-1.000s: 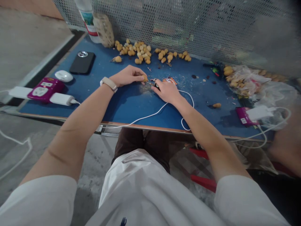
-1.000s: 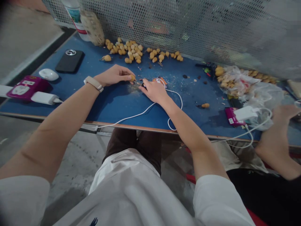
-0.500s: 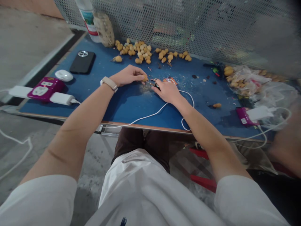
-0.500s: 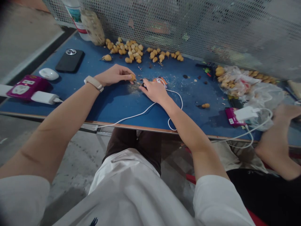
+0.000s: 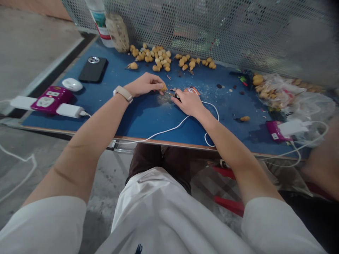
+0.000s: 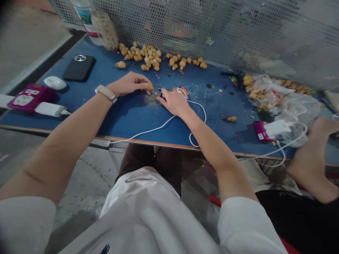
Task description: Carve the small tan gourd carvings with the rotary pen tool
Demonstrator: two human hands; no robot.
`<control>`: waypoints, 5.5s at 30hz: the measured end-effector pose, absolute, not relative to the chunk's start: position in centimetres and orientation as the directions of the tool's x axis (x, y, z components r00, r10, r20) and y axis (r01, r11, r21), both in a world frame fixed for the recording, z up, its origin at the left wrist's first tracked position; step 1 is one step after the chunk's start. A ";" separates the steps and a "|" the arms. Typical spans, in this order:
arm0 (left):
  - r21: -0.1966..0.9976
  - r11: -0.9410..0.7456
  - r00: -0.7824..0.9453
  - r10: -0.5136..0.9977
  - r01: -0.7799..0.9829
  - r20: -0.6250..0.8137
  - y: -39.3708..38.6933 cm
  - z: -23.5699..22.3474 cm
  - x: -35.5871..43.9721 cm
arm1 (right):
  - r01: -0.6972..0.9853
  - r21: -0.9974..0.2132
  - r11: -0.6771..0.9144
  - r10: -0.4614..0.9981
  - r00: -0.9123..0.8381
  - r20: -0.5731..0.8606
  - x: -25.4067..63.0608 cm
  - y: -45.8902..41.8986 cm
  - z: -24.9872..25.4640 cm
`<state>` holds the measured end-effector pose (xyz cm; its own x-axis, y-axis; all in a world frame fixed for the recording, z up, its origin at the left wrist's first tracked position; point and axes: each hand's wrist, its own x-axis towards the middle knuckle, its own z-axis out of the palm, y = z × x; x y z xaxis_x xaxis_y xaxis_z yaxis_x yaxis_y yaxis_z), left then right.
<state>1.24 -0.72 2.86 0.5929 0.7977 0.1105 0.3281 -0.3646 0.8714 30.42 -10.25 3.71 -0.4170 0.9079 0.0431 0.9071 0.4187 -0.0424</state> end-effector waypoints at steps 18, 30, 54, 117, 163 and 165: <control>0.886 -0.333 0.566 0.818 0.323 0.101 -0.9 3.0 1.4 | 0.903 -0.056 0.425 0.905 -0.423 0.047 30.4 -10.4 3.9; 0.885 -0.340 0.563 0.819 0.317 0.113 -1.1 2.9 1.4 | 0.914 -0.051 0.402 0.916 -0.402 0.017 30.1 -10.7 4.4; 0.886 -0.332 0.562 0.821 0.325 0.102 -1.6 3.4 1.5 | 0.908 -0.055 0.415 0.910 -0.414 0.037 30.4 -10.3 3.8; 0.877 -0.361 0.591 0.798 0.317 0.115 -1.4 3.7 1.6 | 0.900 -0.093 0.427 0.903 -0.417 0.107 30.9 -9.9 2.7; 0.896 -0.343 0.644 0.760 0.282 0.088 -1.7 3.3 1.5 | 0.891 -0.204 0.406 0.913 -0.389 0.119 32.3 -10.1 4.2; 0.893 -0.343 0.645 0.760 0.291 0.082 -1.8 3.4 1.5 | 0.894 -0.176 0.413 0.910 -0.398 0.114 32.2 -10.0 4.0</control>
